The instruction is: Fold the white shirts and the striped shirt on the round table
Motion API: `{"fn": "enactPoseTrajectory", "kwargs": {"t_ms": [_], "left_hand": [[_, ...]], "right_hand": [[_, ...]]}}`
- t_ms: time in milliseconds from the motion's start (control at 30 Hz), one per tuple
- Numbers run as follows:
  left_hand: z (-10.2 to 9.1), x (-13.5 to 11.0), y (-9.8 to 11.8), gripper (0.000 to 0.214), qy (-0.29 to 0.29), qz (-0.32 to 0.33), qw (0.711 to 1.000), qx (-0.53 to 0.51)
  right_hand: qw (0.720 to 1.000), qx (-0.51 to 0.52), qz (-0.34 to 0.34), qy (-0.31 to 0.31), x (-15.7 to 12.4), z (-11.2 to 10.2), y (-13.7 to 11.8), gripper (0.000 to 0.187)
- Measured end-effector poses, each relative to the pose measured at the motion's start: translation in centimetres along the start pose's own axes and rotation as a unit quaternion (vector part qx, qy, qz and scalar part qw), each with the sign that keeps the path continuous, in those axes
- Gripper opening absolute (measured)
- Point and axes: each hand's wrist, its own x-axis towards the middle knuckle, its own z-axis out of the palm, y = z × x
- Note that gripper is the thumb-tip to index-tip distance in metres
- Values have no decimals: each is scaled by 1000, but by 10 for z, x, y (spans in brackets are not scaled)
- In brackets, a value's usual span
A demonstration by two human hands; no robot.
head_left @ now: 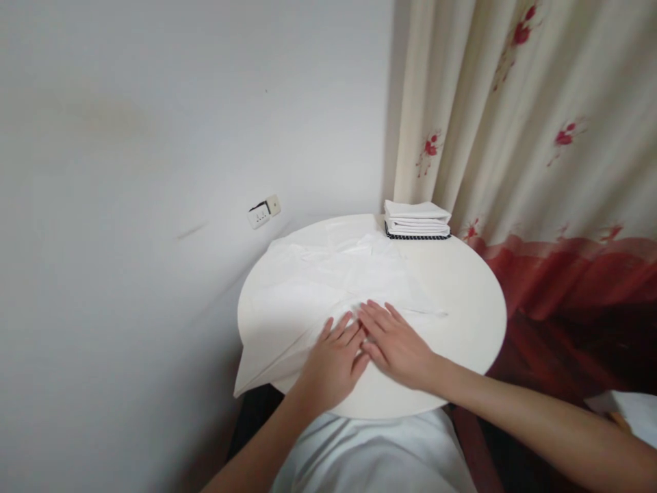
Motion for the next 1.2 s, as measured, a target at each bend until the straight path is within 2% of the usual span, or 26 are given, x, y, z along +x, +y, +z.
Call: {"fn": "enactPoseTrajectory", "kwargs": {"t_ms": [100,233,433,700,833,933,1033,1200], "left_hand": [[0,0,-2,55,-5,1,1000,-3],[3,-3,-9,59,0,13,1000,-12],[4,-4,-13,57,2,27,999,-22],[-1,-3,-7,58,-11,7,999,-36],[-4,-5,-3,59,-27,-5,999,-45],[-4,-7,-2,60,-26,-7,998,-48],[-3,-7,-2,60,-16,-2,999,-49],[-7,-10,-2,63,-26,8,998,-48]], "right_hand": [[997,15,5,-78,3,10,-4,70],[992,2,52,-118,-12,3,25,77],[988,-79,103,-78,-52,-14,66,72],[983,-116,134,-55,-88,-14,88,72],[984,-124,124,-34,-100,-8,97,74],[982,-143,122,9,-94,-8,96,80],[987,-123,100,34,-70,-12,78,76],[997,-4,-48,-57,-21,-1,36,68]]}}
